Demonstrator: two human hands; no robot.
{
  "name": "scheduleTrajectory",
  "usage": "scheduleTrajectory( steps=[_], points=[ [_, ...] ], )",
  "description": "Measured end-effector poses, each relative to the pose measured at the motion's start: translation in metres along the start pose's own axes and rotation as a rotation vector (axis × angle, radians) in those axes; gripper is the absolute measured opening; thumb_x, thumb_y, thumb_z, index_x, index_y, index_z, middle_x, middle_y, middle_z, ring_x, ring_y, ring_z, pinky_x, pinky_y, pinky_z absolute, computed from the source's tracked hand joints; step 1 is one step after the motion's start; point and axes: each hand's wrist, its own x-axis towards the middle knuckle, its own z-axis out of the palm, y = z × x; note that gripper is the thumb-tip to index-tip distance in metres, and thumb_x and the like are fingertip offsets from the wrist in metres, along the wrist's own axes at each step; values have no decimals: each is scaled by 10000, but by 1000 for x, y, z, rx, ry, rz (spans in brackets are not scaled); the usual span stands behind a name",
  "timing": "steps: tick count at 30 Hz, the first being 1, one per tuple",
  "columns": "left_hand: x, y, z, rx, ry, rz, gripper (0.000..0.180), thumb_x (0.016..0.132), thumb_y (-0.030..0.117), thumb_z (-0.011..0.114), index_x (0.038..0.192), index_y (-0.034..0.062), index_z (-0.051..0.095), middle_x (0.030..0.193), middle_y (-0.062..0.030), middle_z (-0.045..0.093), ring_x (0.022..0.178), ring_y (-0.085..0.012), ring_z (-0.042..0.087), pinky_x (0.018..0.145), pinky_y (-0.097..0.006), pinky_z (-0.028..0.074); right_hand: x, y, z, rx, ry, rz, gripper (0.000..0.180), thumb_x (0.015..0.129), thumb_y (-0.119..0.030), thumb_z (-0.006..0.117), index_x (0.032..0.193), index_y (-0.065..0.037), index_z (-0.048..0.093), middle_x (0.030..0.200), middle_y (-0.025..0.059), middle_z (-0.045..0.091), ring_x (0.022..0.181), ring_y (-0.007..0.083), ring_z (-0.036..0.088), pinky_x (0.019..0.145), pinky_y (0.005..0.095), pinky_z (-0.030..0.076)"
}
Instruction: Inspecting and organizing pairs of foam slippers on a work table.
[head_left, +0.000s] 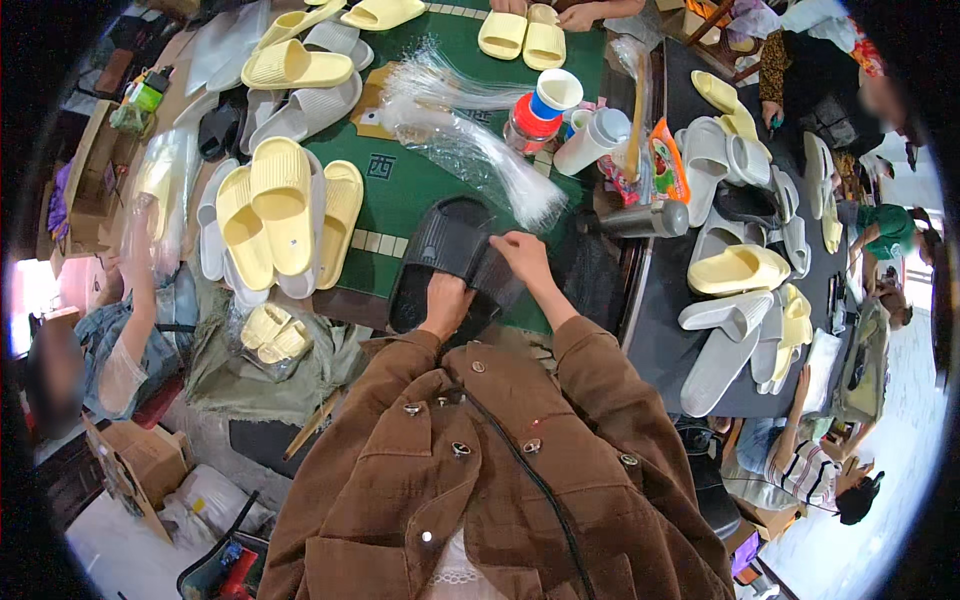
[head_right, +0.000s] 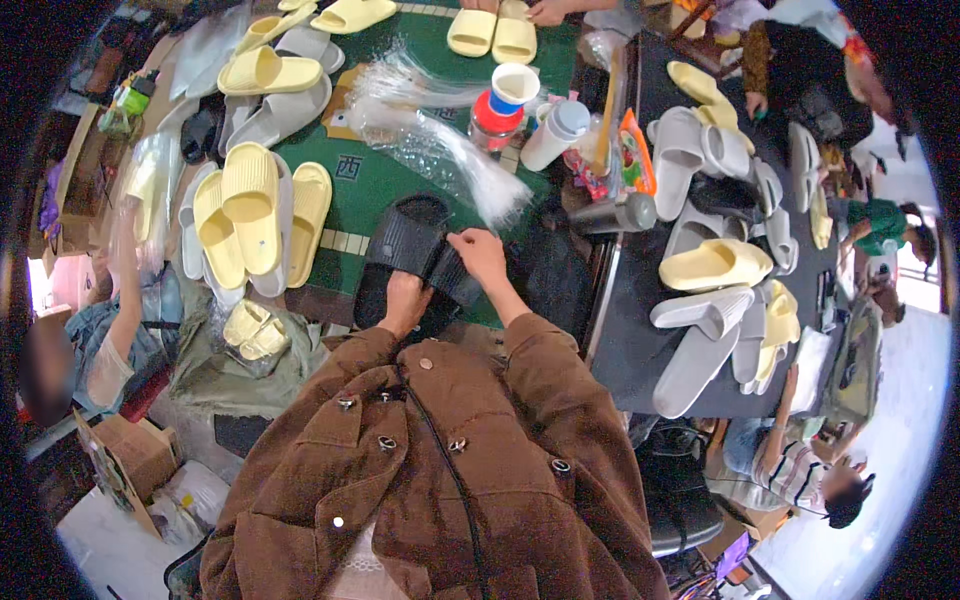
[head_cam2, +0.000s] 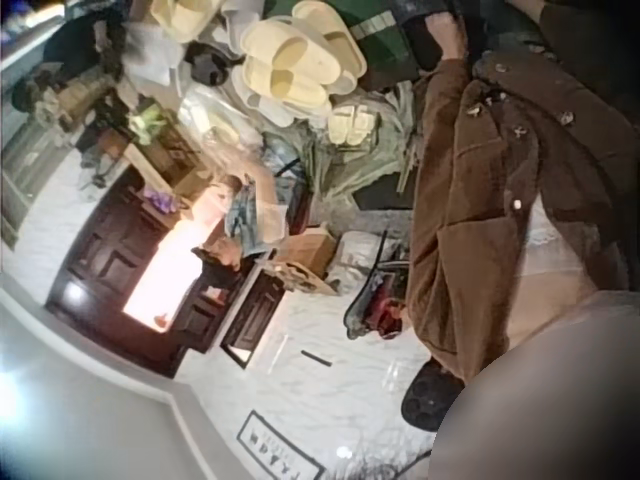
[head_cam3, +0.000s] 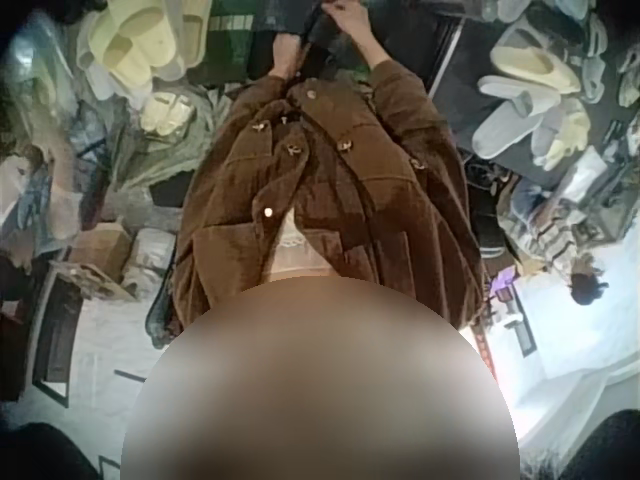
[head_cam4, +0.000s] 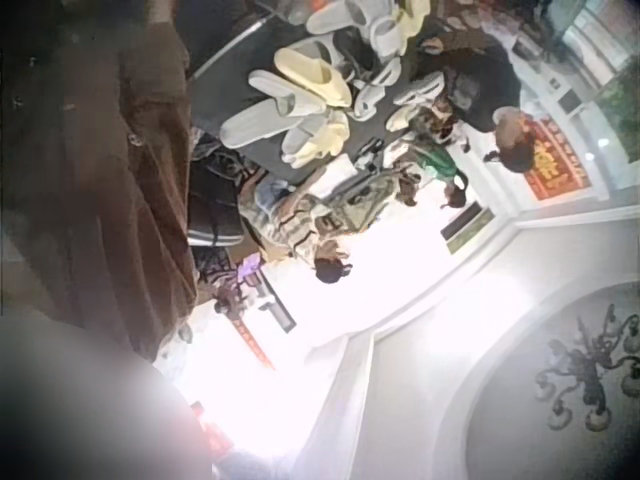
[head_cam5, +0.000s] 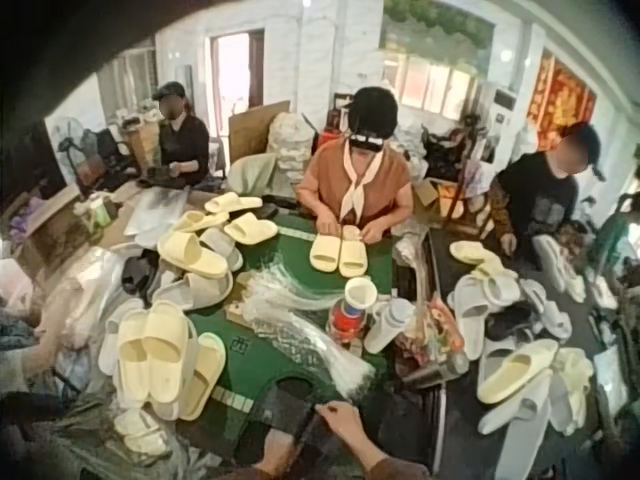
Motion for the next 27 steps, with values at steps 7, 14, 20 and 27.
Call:
scheduleTrajectory(
  steps=[7,14,20,27],
  points=[
    [0,1,-8,-3,-27,104,302,630,91,677,868,-74,592,869,-232,558,838,-408,522,763,-464,425,-7,2,-5,103,106,-21,276,846,-277,557,842,-21,659,686,83,622,640,167,593,617,292,456],
    [-3,0,-7,-55,147,176,248,608,103,687,789,-50,614,826,-226,563,819,-403,528,738,-466,429,-7,-4,-3,606,165,-20,189,862,-158,559,917,-2,651,789,38,637,677,88,587,600,217,458],
    [-8,-5,-7,19,-110,77,362,640,104,676,959,-38,585,920,-229,566,864,-411,522,760,-466,426,-1,-5,-3,767,9,68,194,830,-142,594,979,-24,633,772,20,622,674,91,581,610,219,459],
    [-8,-1,-16,5,-35,139,310,619,99,693,873,-44,588,819,-217,572,786,-405,538,714,-454,436,-3,-12,-3,622,1,3,208,810,-150,612,979,-30,627,773,19,619,660,86,575,603,219,462]
  ],
)
